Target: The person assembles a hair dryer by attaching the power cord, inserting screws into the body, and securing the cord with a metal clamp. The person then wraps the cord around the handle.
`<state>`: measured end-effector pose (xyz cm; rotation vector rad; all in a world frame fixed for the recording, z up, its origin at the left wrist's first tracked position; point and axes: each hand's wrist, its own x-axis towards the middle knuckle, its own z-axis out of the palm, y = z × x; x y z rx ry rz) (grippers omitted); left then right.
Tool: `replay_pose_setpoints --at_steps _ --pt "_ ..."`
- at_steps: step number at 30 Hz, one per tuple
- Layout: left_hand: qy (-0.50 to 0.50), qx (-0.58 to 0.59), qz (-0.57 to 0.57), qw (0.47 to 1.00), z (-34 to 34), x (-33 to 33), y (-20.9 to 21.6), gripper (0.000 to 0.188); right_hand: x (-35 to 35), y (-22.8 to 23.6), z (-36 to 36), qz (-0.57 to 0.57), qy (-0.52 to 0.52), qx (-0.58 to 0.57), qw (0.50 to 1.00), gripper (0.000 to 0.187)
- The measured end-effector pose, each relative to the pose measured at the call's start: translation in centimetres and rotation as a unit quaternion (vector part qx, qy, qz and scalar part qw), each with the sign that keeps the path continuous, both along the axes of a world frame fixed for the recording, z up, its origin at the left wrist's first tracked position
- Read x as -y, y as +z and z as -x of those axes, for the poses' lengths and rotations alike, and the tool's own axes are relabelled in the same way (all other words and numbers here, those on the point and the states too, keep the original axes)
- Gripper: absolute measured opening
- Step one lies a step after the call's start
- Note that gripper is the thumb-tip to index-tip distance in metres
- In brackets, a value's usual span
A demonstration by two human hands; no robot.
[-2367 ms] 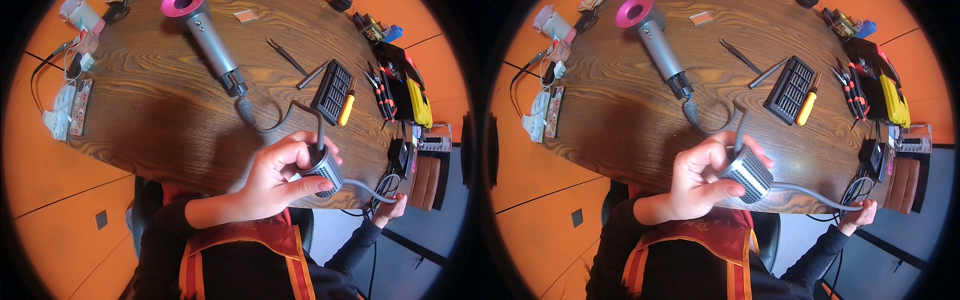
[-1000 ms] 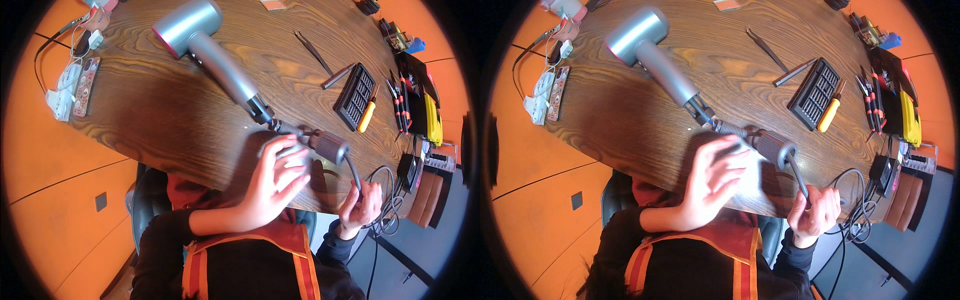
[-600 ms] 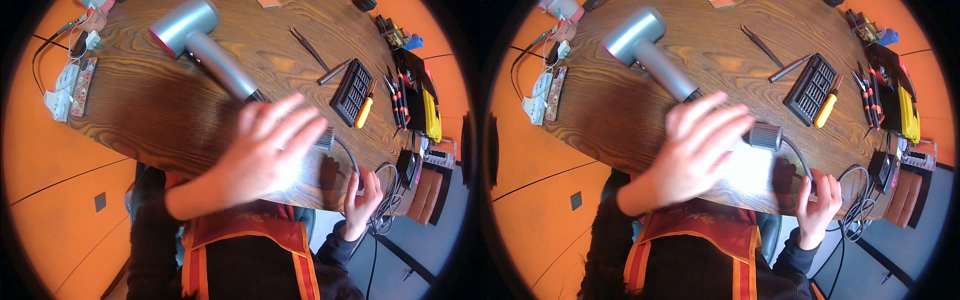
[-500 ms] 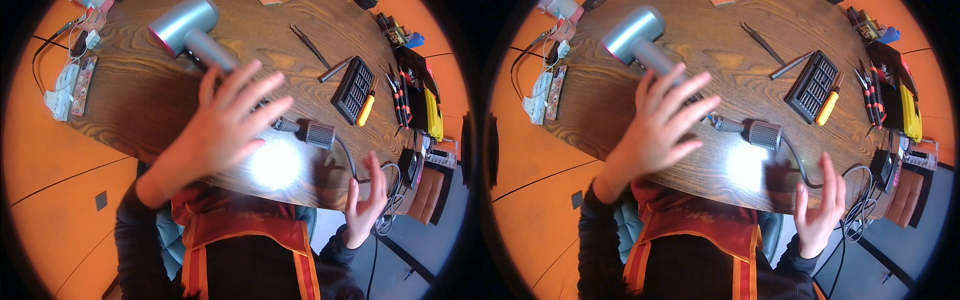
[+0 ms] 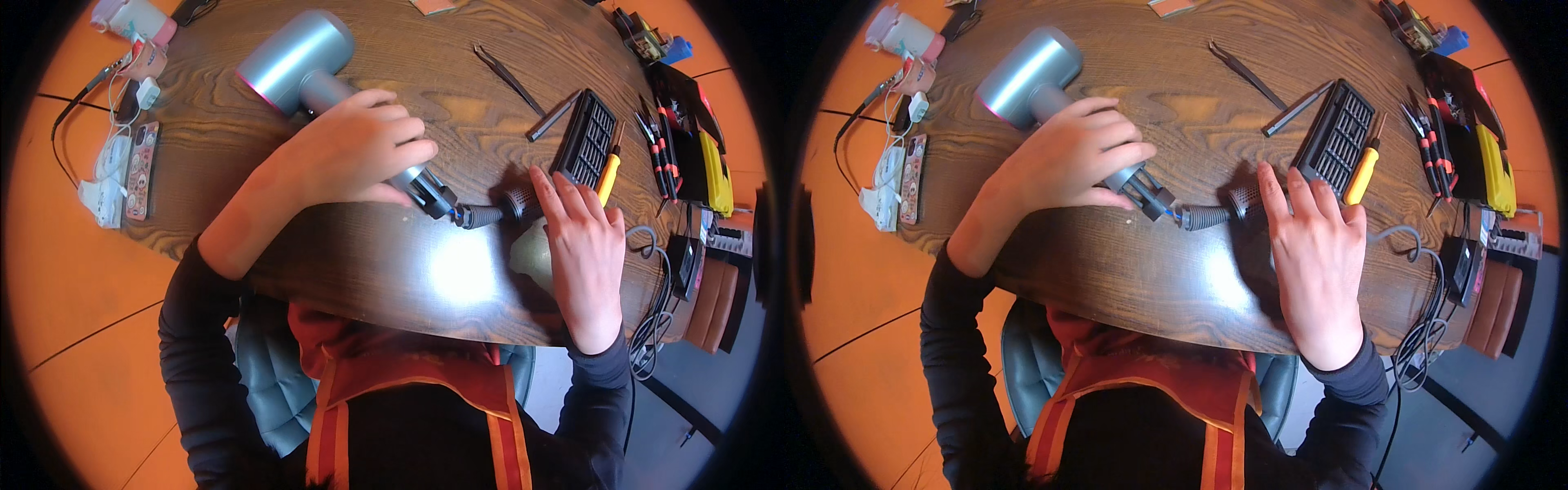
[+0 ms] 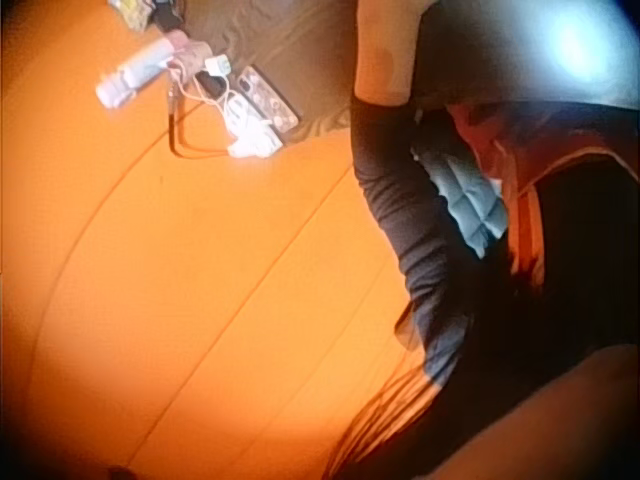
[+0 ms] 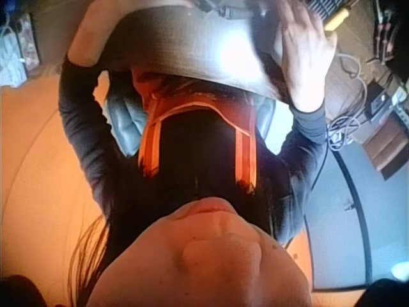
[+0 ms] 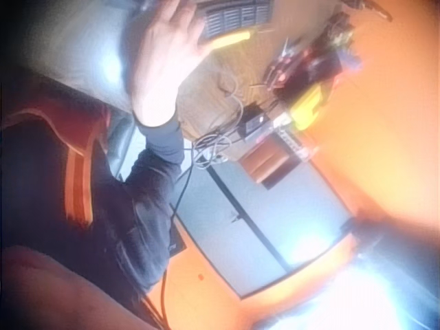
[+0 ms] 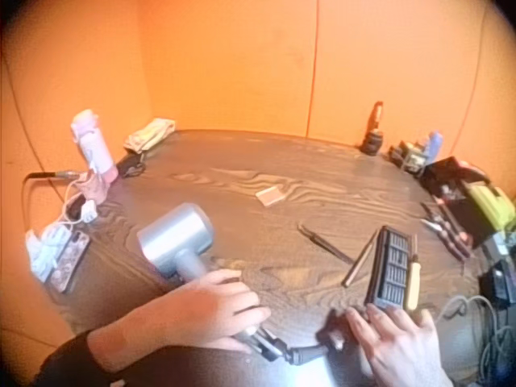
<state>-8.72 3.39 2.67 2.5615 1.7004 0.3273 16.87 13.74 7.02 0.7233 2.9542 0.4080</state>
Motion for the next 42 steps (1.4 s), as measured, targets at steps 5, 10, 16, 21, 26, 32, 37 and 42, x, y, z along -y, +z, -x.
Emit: replay_pose_setpoints --at_steps 5,10,16,21,26,32,37,42 --pt "0.036 0.048 -0.088 0.994 0.0 -0.5 -0.6 0.052 -1.2 -0.3 -0.6 0.014 0.022 0.03 0.999 0.044" --pt "0.046 0.073 -0.175 0.981 -0.3 -0.5 -1.2 0.049 -0.8 -0.7 -1.3 0.159 -0.019 -0.076 0.984 0.06" --pt "0.072 0.086 -0.232 0.966 -0.5 -0.6 -1.4 0.048 -0.6 -1.2 -1.0 0.219 -0.021 -0.122 0.968 0.053" --pt "0.099 0.07 -0.233 0.965 -0.9 -0.8 -1.6 0.048 -1.0 -1.7 -1.5 0.22 0.023 -0.159 0.962 0.048" --pt "0.117 0.055 -0.237 0.963 -1.1 -0.9 -1.6 0.047 -0.6 -2.3 -2.6 0.314 -0.043 -0.215 0.924 0.046" --pt "0.13 0.054 -0.253 0.957 -1.7 -0.3 -1.4 0.051 -0.1 -2.8 -2.8 0.317 -0.064 -0.255 0.911 0.045" --pt "0.139 0.054 -0.243 0.959 -2.2 0.0 -1.1 0.057 0.8 -2.3 -1.5 0.165 -0.004 -0.248 0.955 0.06" --pt "0.159 0.093 -0.287 0.94 -2.1 0.1 -0.2 0.053 2.0 -3.6 1.2 0.064 0.111 -0.36 0.924 0.041"
